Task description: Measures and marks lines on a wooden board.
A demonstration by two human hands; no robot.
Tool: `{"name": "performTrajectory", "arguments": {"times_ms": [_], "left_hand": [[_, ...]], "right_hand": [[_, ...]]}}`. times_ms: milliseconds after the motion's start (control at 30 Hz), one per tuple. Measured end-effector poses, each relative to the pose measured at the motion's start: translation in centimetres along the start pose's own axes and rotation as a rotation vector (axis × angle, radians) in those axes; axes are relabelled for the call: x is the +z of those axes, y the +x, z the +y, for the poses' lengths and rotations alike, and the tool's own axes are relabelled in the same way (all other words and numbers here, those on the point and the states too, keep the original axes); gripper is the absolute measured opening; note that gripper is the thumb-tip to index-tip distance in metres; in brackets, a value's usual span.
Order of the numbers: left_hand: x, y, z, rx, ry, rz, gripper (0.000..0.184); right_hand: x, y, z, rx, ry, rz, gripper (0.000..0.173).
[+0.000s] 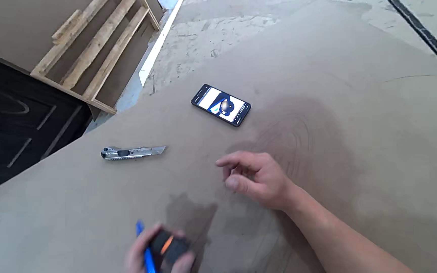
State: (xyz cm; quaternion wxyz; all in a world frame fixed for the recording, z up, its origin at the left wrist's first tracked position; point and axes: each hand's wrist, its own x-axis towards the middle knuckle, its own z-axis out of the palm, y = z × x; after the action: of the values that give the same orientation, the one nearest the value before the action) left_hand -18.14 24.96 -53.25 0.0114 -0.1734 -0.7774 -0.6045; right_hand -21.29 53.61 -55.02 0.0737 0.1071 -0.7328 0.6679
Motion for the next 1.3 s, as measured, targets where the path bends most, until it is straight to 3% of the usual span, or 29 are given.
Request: {"name": "performTrajectory", "arguments": {"times_ms": [100, 200, 300, 400, 667, 867, 1067, 1300], "left_hand": [[7.4, 7.5, -0.3, 0.047, -0.014, 0.114, 0.055], [10.7, 10.6, -1.1, 0.106, -0.076, 0.045, 0.037], [10.5, 11.0, -3.1, 0.177, -0.138, -0.082, 0.029], [10.0, 11.1, -3.7, 0.135, -0.238, -0.15, 0.03], [9.7, 10.6, -3.5, 0.1, -0.303, -0.1, 0.027], [7.5, 11.3, -4.0, 0.067, -0.361, -0.449, 0.03], [7.2, 10.9, -3.5, 0.059, -0.312, -0.506, 0.018], [7.7, 11.1, -3.3, 0.042, -0.321, -0.502, 0.012]], "right_hand": [[-0.2, 0.2, 0.1, 0.135, 0.049, -0.162, 0.065], [-0.8, 0.1, 0.3, 0.255, 0.053, -0.023, 0.058], [-1.3, 0.2, 0.7, 0.258, 0.015, 0.108, 0.052], [-1.4, 0.2, 0.7, 0.214, 0.061, 0.176, 0.044], [-0.7, 0.2, 0.5, 0.209, 0.031, 0.247, 0.03], [0.0, -1.0, -0.2, 0.227, -0.02, 0.23, 0.028], [-0.9, -2.1, -1.1, 0.273, -0.096, 0.16, 0.029], [-4.6, -4.1, -3.1, 0.486, -0.304, 0.052, 0.03]]}}
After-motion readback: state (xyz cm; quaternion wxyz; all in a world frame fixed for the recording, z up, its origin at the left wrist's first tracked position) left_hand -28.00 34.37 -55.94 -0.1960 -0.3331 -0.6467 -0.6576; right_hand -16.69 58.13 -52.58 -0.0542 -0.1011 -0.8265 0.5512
